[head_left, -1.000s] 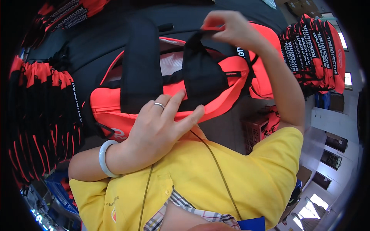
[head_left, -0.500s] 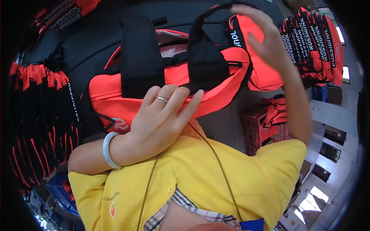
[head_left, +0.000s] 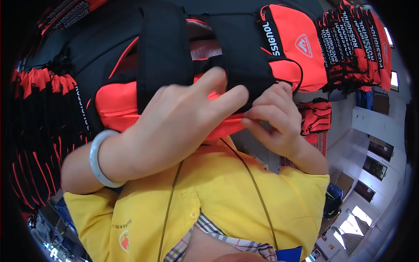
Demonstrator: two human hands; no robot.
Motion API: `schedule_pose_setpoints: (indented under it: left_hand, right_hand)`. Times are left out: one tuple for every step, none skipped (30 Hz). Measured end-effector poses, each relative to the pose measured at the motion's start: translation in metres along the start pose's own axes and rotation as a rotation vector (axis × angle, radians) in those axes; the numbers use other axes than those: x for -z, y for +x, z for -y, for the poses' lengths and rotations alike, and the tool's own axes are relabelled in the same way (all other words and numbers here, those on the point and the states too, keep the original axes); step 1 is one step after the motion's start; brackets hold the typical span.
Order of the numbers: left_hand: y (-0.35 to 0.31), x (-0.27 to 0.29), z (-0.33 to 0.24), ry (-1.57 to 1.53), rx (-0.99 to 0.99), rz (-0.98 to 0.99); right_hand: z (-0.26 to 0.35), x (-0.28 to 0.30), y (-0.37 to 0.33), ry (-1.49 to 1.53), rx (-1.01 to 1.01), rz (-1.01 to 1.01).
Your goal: Inspect and check zippers and straps of red backpacks on a production workbench.
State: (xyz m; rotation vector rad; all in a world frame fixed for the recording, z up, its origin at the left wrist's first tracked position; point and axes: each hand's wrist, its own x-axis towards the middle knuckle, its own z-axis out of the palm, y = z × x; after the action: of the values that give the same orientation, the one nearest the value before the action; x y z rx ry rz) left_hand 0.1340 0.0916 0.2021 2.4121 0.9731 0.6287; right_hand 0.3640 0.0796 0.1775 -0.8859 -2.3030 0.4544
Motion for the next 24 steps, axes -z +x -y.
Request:
schedule_pose_setpoints:
  left_hand:
    - [0.009, 0.000, 0.000, 0.026, -0.046, 0.072]
    - [0.016, -0.002, 0.001, 0.022, -0.053, 0.078]
    - [0.022, -0.004, 0.003, 0.026, -0.139, 0.099]
    - [0.026, -0.006, 0.003, 0.030, -0.226, 0.121]
    - [0.029, -0.006, 0.001, 0.045, -0.238, 0.205]
    - [0.030, -0.007, -0.001, 0.048, -0.248, 0.217]
    - [0.032, -0.009, -0.003, 0.053, -0.280, 0.265]
    - [0.034, -0.011, -0.005, 0.057, -0.312, 0.313]
    - [0.034, -0.015, -0.005, 0.048, -0.335, 0.323]
    - [0.035, -0.019, -0.005, 0.044, -0.347, 0.335]
    - [0.035, -0.024, -0.005, 0.029, -0.336, 0.329]
    - [0.036, -0.029, -0.005, 0.013, -0.324, 0.318]
    - [0.037, -0.032, -0.006, 0.005, -0.334, 0.324]
    - [0.038, -0.035, -0.007, 0.027, -0.309, 0.335]
    - [0.038, -0.038, -0.007, 0.047, -0.282, 0.347]
    - [0.038, -0.041, -0.009, 0.036, -0.285, 0.352]
    - [0.036, -0.044, -0.012, 0.062, -0.224, 0.316]
    - [0.033, -0.046, -0.012, 0.095, -0.158, 0.281]
    - [0.030, -0.049, -0.011, 0.094, -0.152, 0.284]
    - [0.025, -0.052, -0.008, 0.083, -0.092, 0.206]
    - [0.022, -0.054, -0.006, 0.069, -0.038, 0.130]
    - [0.020, -0.054, -0.004, 0.069, -0.033, 0.134]
    - [0.019, -0.053, -0.002, 0.025, -0.015, 0.069]
    - [0.018, -0.053, -0.002, -0.017, 0.005, -0.006]
  right_hand:
    - [0.003, -0.004, -0.006, 0.012, 0.031, -0.088]
    - [0.004, -0.007, -0.012, 0.023, 0.061, -0.177]
    - [0.003, -0.010, -0.018, 0.029, 0.081, -0.225]
    - [0.004, -0.010, -0.023, 0.029, 0.079, -0.232]
    - [0.006, -0.011, -0.027, 0.028, 0.082, -0.269]
    - [0.008, -0.012, -0.032, 0.023, 0.079, -0.311]
    - [0.009, -0.014, -0.038, 0.014, 0.077, -0.342]
    - [0.010, -0.015, -0.041, 0.009, 0.065, -0.355]
    - [0.011, -0.015, -0.045, 0.013, 0.072, -0.361]
    - [0.012, -0.015, -0.048, 0.015, 0.077, -0.365]
    - [0.013, -0.016, -0.052, 0.009, 0.063, -0.372]
    - [0.013, -0.015, -0.057, 0.022, 0.061, -0.365]
    - [0.014, -0.015, -0.061, 0.036, 0.059, -0.356]
    - [0.016, -0.014, -0.063, 0.029, 0.047, -0.355]
    - [0.019, -0.014, -0.064, 0.032, 0.022, -0.340]
    - [0.022, -0.013, -0.067, 0.036, -0.001, -0.323]
    - [0.025, -0.012, -0.077, 0.076, -0.012, -0.289]
    - [0.029, -0.016, -0.079, 0.080, -0.016, -0.288]
    - [0.034, -0.020, -0.079, 0.410, -0.035, -0.231]
    - [0.037, -0.024, -0.079, 0.740, -0.052, -0.169]
    - [0.040, -0.022, -0.079, 0.916, -0.162, 0.011]
    - [0.038, -0.026, -0.082, 0.922, -0.165, 0.011]
    - [0.035, -0.035, -0.089, 0.999, -0.236, 0.019]
    - [0.030, -0.041, -0.097, 1.071, -0.304, 0.035]
